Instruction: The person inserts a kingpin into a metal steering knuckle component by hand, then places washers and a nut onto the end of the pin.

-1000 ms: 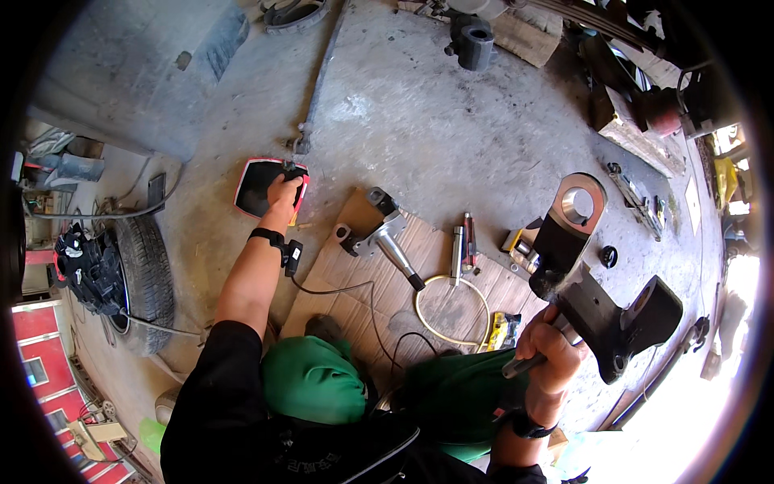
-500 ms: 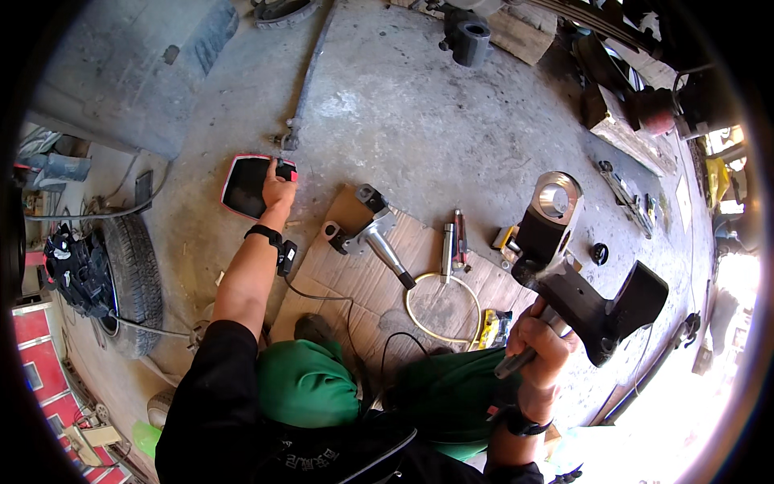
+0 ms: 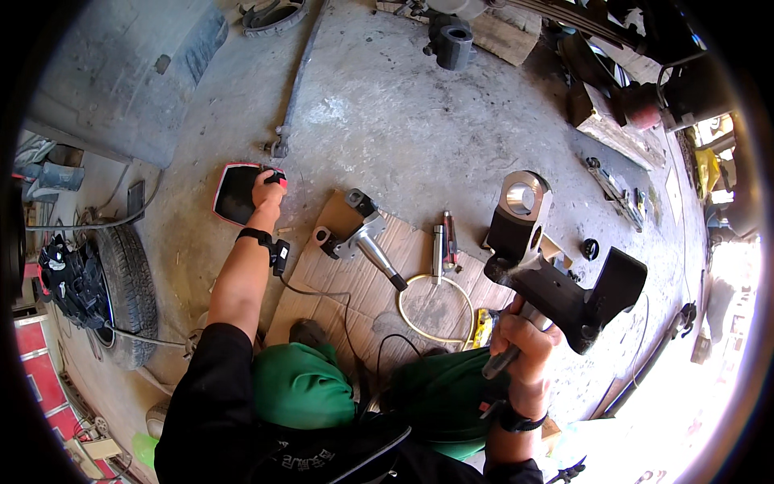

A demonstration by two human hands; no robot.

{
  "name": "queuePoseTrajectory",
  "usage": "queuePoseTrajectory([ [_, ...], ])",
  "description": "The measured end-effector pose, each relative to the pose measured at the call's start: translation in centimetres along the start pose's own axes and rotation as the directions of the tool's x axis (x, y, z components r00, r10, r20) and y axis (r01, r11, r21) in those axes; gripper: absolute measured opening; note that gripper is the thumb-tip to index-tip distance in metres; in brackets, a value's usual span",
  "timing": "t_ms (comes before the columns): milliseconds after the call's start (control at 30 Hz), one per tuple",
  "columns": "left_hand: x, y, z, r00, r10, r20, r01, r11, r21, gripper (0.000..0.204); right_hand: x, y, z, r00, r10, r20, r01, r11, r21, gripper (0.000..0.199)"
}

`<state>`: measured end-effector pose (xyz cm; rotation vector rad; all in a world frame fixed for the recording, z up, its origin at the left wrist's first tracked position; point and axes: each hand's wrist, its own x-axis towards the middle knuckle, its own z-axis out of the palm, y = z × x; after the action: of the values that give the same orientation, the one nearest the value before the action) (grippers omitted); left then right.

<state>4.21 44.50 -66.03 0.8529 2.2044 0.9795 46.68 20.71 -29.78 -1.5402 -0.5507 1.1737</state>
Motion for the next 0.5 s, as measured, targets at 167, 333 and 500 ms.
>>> queuePoseTrajectory([
  [167, -2.2, 2.6, -2.2, 0.989, -0.101, 0.108, 0.116, 0.983, -0.142, 0.048, 0.1, 0.3, -0.2, 1.000, 0.007, 0.003, -0.008, 0.999, 0.045, 0.024],
  [333, -1.2, 0.8, -3.8, 0.992, 0.006, 0.129, 0.011, 0.991, -0.134, 0.055, 0.2, 0.6, -0.2, 0.999, 0.012, 0.049, -0.015, 0.998, 0.061, 0.023],
  [500, -0.7, -0.7, -3.1, 0.986, 0.002, 0.168, 0.026, 0.986, -0.164, 0.064, 0.1, 0.1, -0.8, 0.989, 0.052, 0.135, -0.061, 0.996, 0.061, 0.023],
])
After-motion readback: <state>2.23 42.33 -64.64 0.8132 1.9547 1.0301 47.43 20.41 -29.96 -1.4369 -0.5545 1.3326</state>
